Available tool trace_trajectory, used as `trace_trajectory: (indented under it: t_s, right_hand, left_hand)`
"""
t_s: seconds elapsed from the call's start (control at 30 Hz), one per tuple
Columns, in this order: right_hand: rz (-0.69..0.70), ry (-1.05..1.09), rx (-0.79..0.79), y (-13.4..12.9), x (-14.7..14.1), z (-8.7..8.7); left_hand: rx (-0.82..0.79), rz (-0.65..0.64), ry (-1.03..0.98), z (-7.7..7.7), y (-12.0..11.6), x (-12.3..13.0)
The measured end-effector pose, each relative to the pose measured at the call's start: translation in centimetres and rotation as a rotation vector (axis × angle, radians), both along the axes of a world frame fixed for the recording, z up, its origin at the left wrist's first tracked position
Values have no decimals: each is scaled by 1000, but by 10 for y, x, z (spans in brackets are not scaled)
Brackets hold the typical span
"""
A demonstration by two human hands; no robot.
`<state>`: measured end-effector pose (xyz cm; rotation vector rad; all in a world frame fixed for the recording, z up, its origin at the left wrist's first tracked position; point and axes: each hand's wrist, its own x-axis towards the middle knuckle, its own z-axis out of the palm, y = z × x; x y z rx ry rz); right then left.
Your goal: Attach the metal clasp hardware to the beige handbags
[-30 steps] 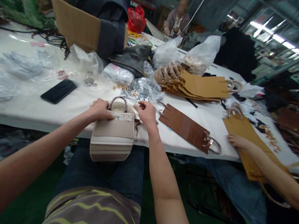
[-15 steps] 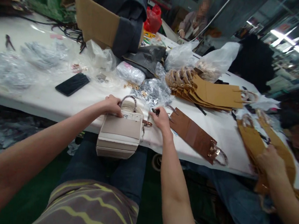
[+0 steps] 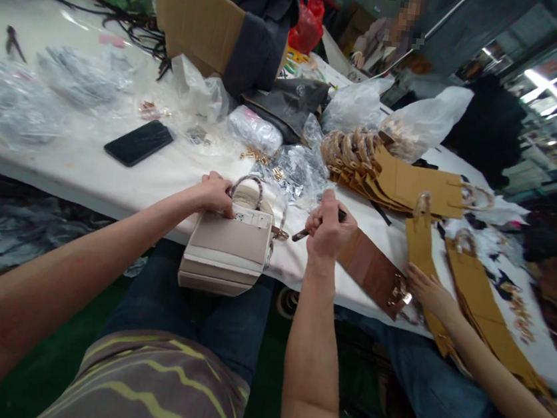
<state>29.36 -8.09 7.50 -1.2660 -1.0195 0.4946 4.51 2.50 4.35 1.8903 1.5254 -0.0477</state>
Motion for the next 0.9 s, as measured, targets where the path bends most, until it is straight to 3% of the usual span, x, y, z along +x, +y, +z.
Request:
trace_trajectory:
  t_s: [0.1,0.2,0.3,0.47,0.6,0.73,0.9]
  right_hand:
    - [46,-53,-34,11,-53,9]
    - [50,-119,-104,22,-96,-1]
    - [87,-180,-161,27,-116,-15]
    - [41,-243,-189,26,-121,-24]
    - [142,-140,-135,28,-121,-25]
    - [190,-39,-135,32,-121,-22]
    - [210,-92,-205,38,-119,-23]
  left_hand:
    - [-12,27,0,1,-1,1]
    - [5,47,13,3,-4,2]
    - [30,36,9,3,-8,2]
    - [55,-37,-68,-4,-7,-4]
    - [59,-90,-99,-12,-3,-7]
    - [25,-77,-108,-14,2,-7]
    - [0,-57,-91,-13,2,-4]
